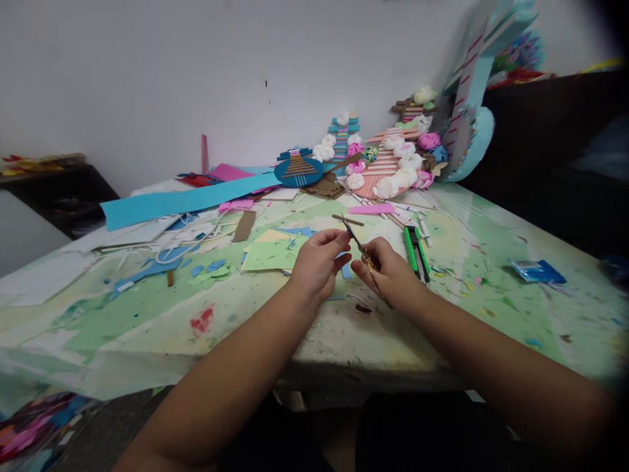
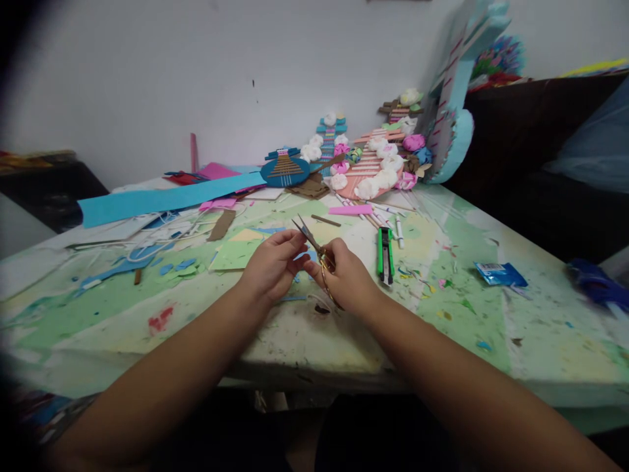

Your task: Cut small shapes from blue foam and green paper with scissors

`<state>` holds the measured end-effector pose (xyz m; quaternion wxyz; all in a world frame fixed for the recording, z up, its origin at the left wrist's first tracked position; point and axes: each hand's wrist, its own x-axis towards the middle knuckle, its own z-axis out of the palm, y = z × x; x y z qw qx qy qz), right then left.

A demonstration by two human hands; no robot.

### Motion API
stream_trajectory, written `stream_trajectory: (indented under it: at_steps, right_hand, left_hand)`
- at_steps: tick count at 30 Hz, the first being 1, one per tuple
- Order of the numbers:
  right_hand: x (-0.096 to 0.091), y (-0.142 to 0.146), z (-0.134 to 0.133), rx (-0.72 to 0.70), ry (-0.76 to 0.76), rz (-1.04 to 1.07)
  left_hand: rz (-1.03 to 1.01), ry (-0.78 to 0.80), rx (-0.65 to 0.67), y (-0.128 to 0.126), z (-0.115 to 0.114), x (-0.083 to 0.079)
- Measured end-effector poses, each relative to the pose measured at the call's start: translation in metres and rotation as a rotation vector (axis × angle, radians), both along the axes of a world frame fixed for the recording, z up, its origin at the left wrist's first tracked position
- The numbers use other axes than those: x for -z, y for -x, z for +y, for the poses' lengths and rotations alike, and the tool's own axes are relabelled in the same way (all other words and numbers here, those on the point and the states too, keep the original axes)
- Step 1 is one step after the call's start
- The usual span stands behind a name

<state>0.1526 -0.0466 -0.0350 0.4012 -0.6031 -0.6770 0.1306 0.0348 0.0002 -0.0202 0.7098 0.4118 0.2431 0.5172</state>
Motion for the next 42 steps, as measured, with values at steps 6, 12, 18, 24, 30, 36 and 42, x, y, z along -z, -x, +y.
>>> stream_trajectory:
  at_steps: [6, 12, 18, 24, 30, 36, 42]
  right_hand:
    - [0.0023, 0.0024, -0.0005, -0.032, -0.008, 0.027]
    - [0.0052, 0.0002, 0.0005, -0.074, -0.036, 0.059]
    - [0.003, 0.0009, -0.0024, -0.015, -0.067, -0.039]
    - [0.0006, 0.0041, -0.0063, 0.066, -0.114, -0.143]
    - [0.0009, 0.007, -0.0062, 0.12, -0.107, -0.179]
    - [0.0007, 0.007, -0.0066, 0.145, -0.089, -0.169]
    - [0.0046, 0.0012, -0.0008, 0.104, -0.076, 0.097]
  left_hand:
    - [-0.01, 0.043, 0.089, -0.0001, -0.0004, 0.0004]
    - [0.015, 0.039, 0.113, 0.0013, -0.0021, -0.0019]
    - [0.013, -0.016, 0.123, 0.0017, -0.0014, -0.0012]
    - [-0.018, -0.041, 0.149, 0.0019, -0.0004, -0.0014]
    - [-0.033, -0.054, 0.148, 0.0035, -0.0019, -0.0027]
    - [-0.014, -0.061, 0.115, 0.0051, -0.0018, -0.0031]
    - [0.05, -0.072, 0.048, 0.0059, 0.0, -0.0051]
